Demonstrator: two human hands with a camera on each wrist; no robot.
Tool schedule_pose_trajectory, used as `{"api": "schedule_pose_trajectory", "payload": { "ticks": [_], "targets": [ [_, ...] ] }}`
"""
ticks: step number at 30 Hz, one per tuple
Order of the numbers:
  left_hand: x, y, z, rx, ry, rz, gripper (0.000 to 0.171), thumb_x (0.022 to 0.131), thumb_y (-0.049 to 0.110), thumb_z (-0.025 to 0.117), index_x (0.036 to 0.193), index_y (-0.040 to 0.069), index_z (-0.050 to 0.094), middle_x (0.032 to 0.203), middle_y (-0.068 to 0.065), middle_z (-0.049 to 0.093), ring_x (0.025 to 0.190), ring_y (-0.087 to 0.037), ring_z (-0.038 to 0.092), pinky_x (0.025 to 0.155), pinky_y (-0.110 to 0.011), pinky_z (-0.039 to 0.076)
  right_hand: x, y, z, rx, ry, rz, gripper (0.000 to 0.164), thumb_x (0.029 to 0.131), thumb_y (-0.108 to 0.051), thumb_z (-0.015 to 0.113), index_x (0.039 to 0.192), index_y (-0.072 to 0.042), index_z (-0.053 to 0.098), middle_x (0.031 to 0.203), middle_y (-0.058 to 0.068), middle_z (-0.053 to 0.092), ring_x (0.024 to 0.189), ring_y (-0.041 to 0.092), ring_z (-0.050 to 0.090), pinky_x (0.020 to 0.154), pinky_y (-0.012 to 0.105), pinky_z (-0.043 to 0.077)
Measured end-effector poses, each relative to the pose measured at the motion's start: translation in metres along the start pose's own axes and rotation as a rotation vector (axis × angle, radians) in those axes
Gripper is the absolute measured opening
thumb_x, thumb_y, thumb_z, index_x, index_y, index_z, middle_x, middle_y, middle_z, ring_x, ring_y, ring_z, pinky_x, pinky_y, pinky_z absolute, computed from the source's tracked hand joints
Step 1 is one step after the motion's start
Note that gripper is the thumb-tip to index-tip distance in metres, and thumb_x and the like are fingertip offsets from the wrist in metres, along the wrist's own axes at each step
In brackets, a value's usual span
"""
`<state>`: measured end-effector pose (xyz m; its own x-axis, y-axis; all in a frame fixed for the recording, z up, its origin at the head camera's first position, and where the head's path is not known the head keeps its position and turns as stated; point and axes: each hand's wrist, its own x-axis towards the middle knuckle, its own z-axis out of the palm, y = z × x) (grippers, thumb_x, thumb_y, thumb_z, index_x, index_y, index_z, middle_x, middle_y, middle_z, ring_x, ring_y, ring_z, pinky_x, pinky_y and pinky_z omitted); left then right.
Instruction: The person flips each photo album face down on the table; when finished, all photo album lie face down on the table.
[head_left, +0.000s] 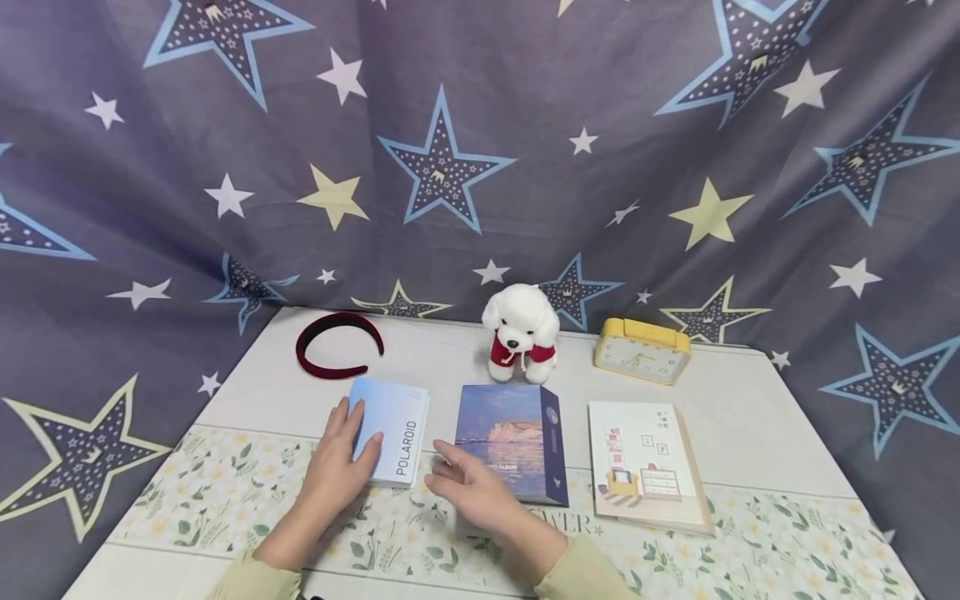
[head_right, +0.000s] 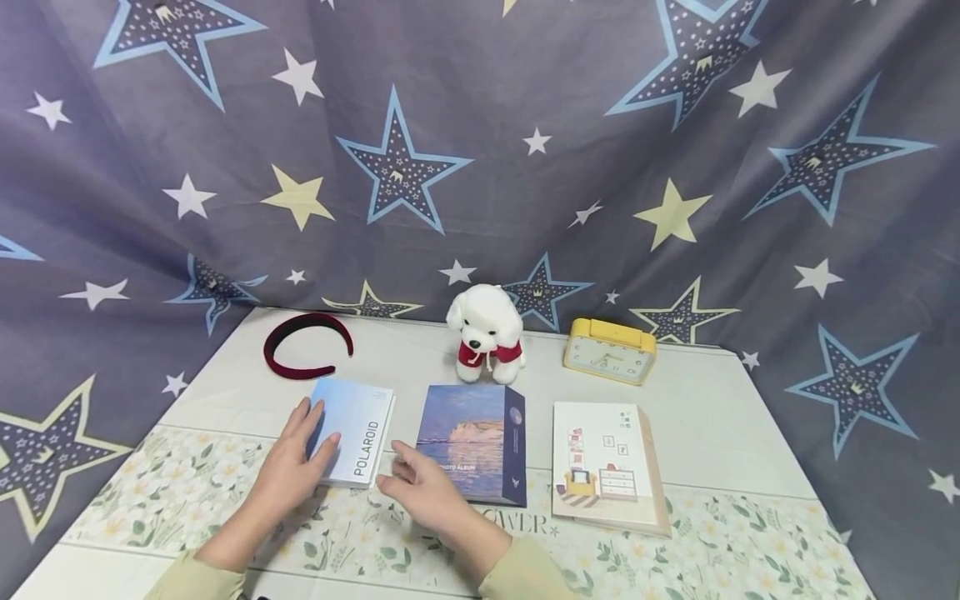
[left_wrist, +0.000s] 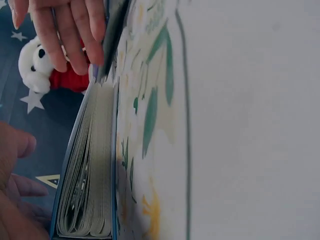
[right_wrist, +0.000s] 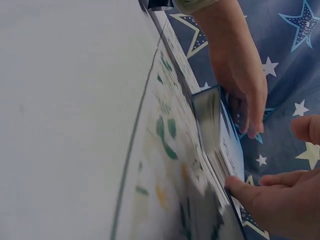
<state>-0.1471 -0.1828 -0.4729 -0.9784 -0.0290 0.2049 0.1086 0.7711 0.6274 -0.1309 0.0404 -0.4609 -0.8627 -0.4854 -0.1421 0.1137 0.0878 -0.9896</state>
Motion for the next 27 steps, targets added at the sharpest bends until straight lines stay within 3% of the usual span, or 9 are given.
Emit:
{"api": "schedule_pose_trajectory", "payload": {
  "ticks": [5, 16, 27],
  "targets": [
    [-0.001, 0.000, -0.001, 0.018, -0.040, -0.025, 0.068, 0.099, 0.031, 0.054, 0.148, -0.009, 0.028, 0.156, -0.033, 0.011, 0.143, -0.050, 0.012, 0.111, -0.062, 0.017, 0.006, 0.003, 0.013, 0.012, 0.014, 0.053, 0.067, 0.096, -0.022, 0.060, 0.150, 0.004, 0.029, 0.151, 0.025, 0.035, 0.139, 0.038, 0.035, 0.111, 0.050, 0.031],
    [-0.001, 0.002, -0.002, 0.086, -0.115, -0.062, 0.072, 0.101, 0.037, 0.047, 0.150, -0.010, 0.022, 0.157, -0.033, 0.004, 0.143, -0.051, 0.008, 0.107, -0.067, 0.019, 0.010, 0.003, 0.032, 0.093, 0.064, 0.083, 0.072, 0.094, -0.020, 0.060, 0.151, 0.005, 0.025, 0.155, 0.024, 0.028, 0.142, 0.036, 0.029, 0.113, 0.048, 0.026],
    [0.001, 0.004, -0.002, 0.100, -0.168, -0.108, 0.071, 0.102, 0.035, 0.046, 0.150, -0.010, 0.020, 0.158, -0.031, -0.001, 0.141, -0.054, 0.011, 0.107, -0.068, 0.021, 0.012, 0.006, 0.039, 0.148, -0.005, 0.063, 0.068, 0.097, -0.018, 0.054, 0.153, 0.003, 0.021, 0.157, 0.017, 0.028, 0.144, 0.030, 0.024, 0.115, 0.047, 0.020]
  ]
}}
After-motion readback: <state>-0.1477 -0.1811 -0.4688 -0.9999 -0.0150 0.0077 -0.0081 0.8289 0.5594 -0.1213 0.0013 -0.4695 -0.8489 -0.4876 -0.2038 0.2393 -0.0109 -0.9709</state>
